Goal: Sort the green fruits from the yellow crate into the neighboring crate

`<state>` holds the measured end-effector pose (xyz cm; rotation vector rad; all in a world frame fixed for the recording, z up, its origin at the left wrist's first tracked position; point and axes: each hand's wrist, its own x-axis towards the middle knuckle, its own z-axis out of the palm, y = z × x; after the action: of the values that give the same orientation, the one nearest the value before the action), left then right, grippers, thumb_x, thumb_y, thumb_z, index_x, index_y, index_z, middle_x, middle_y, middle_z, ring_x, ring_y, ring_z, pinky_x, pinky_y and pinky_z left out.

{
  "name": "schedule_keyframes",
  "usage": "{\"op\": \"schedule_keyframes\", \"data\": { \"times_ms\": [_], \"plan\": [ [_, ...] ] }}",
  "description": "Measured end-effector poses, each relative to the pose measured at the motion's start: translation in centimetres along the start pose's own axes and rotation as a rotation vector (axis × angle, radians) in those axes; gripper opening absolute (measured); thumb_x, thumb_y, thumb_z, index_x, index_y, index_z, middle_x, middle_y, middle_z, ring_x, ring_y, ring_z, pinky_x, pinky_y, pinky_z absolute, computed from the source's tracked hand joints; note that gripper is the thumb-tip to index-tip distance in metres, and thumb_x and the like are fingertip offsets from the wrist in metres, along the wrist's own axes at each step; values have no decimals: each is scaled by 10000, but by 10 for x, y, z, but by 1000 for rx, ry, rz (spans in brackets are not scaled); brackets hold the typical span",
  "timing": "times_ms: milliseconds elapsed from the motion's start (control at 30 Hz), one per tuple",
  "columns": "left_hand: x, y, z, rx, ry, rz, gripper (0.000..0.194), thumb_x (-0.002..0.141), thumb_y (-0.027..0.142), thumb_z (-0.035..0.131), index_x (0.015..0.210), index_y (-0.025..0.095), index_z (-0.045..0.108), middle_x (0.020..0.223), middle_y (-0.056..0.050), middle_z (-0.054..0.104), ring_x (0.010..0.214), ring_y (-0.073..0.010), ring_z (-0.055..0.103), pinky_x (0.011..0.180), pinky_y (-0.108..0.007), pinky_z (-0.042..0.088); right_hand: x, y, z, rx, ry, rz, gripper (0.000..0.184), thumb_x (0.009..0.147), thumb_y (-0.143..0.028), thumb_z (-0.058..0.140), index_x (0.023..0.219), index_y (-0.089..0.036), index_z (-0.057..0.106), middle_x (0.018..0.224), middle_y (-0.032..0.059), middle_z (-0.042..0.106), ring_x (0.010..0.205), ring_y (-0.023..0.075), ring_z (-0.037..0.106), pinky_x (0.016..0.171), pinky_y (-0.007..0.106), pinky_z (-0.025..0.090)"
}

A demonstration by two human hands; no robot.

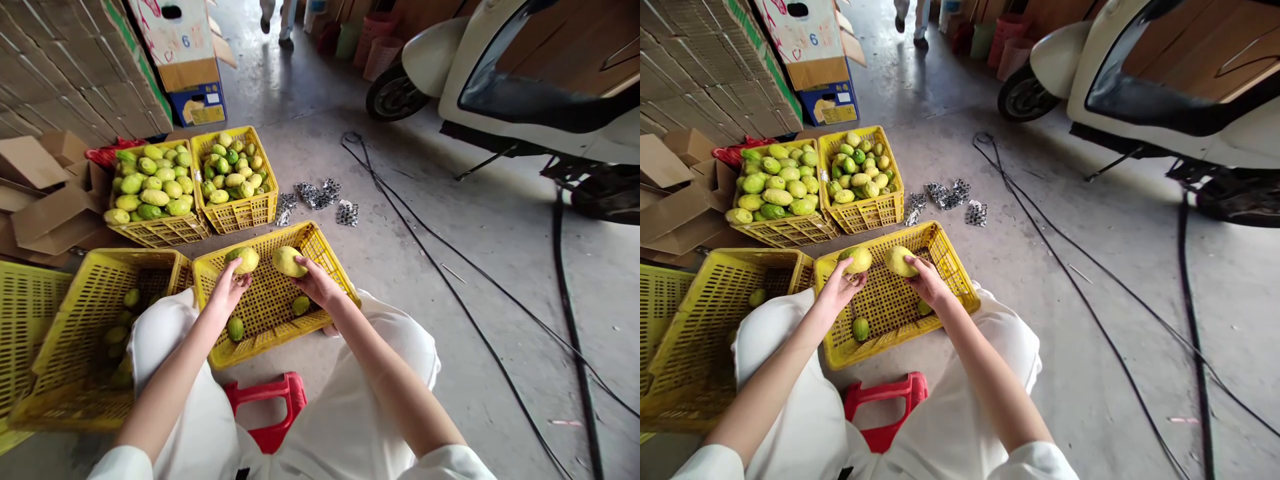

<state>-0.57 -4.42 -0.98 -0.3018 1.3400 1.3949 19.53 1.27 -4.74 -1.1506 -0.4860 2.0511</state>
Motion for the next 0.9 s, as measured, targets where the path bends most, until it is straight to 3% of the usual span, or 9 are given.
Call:
{"op": "schedule_keyframes", "data": {
  "times_ms": [100, 233, 433, 600, 767, 900],
  "plan": [
    [-4, 3, 0, -16, -13, -26, 19, 999, 174, 650, 1017, 172, 653, 940, -85, 691, 819, -202, 700, 731, -312, 614, -1, -1, 0, 29, -40, 49, 390, 666, -341, 988, 918, -224, 714, 849, 23, 766, 727, 169, 700, 604, 260, 625],
    [-6, 6, 1, -47, -21, -49, 67, 1010, 196, 647, 1065, 158, 659, 923, -96, 697, 816, -200, 694, 717, -293, 620, 1, 1, -1, 15, -75, 46, 431, 682, -330, 986, 1006, -224, 723, 937, 38, 793, 812, 203, 748, 695, 333, 675],
    [-4, 7, -1, -61, 4, -19, 178, 910, 160, 756, 1052, 198, 657, 941, -69, 694, 796, -174, 677, 615, -229, 545, 5, 4, 1, 38, -22, 13, 371, 693, -297, 981, 936, -222, 711, 865, 13, 751, 719, 150, 680, 584, 229, 594],
    [-4, 8, -1, -105, 35, -10, 55, 966, 164, 675, 975, 202, 637, 929, -63, 678, 795, -164, 652, 629, -228, 544, 7, 1, 5, 117, 47, 32, 350, 716, -322, 962, 940, -225, 711, 881, 20, 745, 762, 156, 664, 545, 210, 544],
    [-6, 11, -1, -151, 34, -25, 37, 1003, 188, 641, 971, 202, 631, 950, -82, 676, 818, -159, 654, 661, -209, 570, 12, 1, 2, 134, 49, 27, 373, 749, -387, 946, 972, -233, 690, 851, 8, 733, 715, 137, 666, 554, 192, 576],
    [-4, 13, -3, -178, 32, -37, 21, 980, 214, 663, 984, 210, 643, 942, -88, 683, 812, -164, 654, 638, -208, 578, 14, 2, 0, 89, 31, 50, 402, 785, -467, 916, 1016, -256, 664, 859, 13, 750, 743, 161, 725, 625, 242, 646]
  ]
}}
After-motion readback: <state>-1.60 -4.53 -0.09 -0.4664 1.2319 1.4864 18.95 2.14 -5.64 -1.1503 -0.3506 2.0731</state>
